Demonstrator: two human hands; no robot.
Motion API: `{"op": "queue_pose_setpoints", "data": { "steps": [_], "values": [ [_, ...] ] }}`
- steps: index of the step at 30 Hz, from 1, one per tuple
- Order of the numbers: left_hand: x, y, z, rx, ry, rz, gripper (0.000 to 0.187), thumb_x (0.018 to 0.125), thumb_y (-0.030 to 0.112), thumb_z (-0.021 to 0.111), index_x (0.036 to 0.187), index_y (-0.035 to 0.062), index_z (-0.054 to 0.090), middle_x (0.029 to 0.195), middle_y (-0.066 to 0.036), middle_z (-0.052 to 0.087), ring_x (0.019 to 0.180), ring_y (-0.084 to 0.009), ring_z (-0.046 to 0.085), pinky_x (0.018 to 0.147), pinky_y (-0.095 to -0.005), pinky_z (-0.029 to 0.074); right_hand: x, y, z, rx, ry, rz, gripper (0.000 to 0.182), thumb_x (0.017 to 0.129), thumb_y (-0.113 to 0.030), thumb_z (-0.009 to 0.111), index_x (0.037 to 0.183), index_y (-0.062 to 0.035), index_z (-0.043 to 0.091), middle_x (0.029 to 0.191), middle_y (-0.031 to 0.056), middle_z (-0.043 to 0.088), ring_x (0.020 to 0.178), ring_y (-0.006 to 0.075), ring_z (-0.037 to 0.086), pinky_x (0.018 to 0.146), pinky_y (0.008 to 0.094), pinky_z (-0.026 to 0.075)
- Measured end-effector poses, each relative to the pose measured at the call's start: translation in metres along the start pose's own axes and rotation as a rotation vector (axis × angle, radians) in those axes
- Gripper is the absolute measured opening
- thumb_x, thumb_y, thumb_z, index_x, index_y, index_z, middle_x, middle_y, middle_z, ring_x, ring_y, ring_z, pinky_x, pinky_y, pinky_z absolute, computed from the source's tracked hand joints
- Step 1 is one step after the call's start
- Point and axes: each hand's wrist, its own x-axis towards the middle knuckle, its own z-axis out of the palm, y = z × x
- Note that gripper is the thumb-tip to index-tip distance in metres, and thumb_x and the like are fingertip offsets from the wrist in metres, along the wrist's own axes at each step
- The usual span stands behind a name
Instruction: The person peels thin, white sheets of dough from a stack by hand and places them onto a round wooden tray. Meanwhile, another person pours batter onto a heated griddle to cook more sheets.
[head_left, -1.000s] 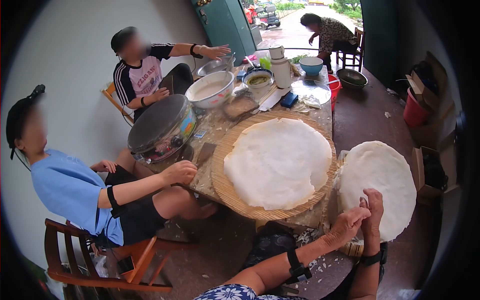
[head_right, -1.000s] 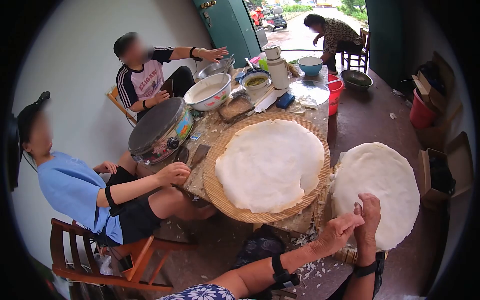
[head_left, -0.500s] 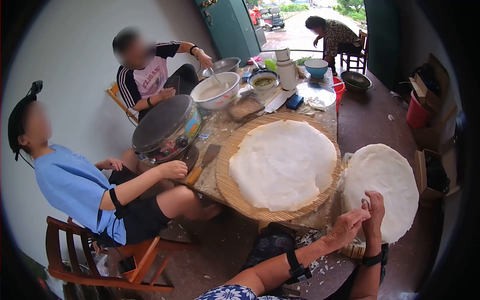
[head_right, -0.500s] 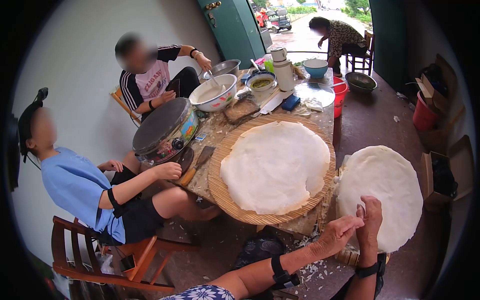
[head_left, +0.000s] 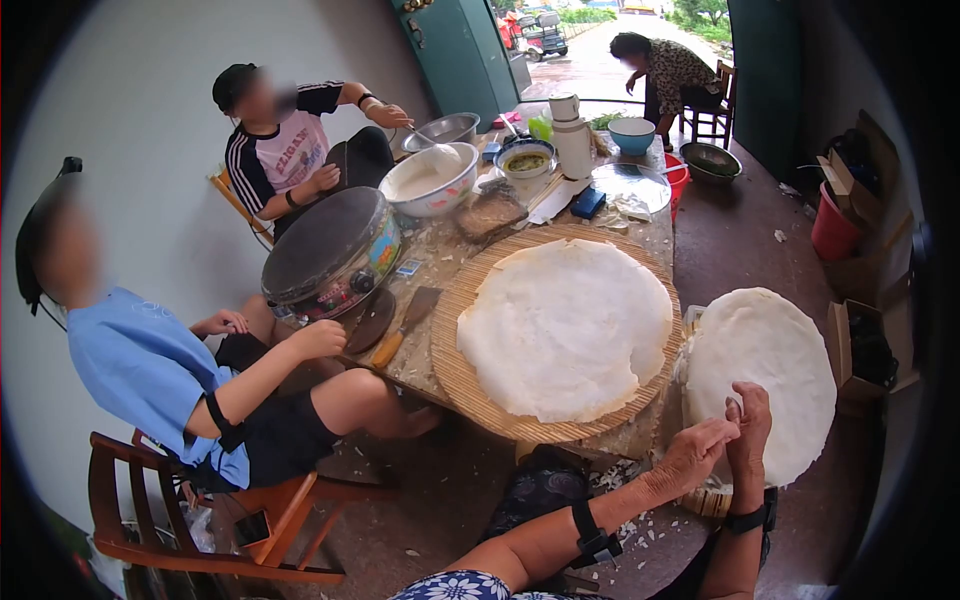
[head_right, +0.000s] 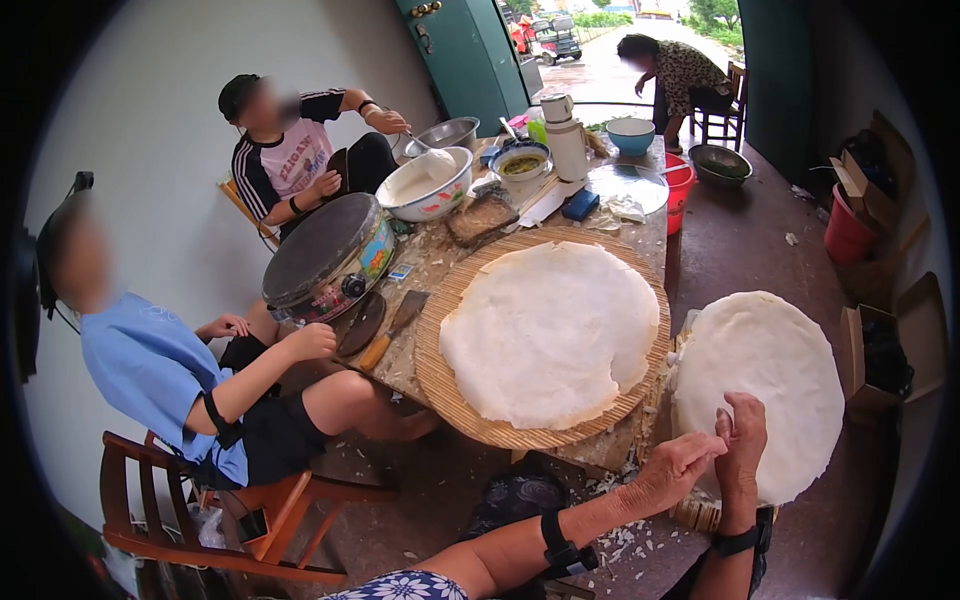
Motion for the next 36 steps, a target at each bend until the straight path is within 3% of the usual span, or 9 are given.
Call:
{"op": "queue_pose_setpoints", "data": {
  "steps": [36],
  "values": [
    [-0.0062,-0.0024,0.0040,0.051,-0.059,0.011,0.018,0.083,0.001,0.055,0.099,0.0057,0.057,0.091,-0.013,0.061,0.085,-0.0326,0.061,0.073,-0.0389,0.050,0.0017,-0.0003,-0.0086,-0.003,-0.017,0.001,0.027,0.074,0.005,0.059,0.101,-0.0012,0.060,0.099,0.0164,0.059,0.094,0.0321,0.058,0.081,0.0368,0.047]
  ]
}}
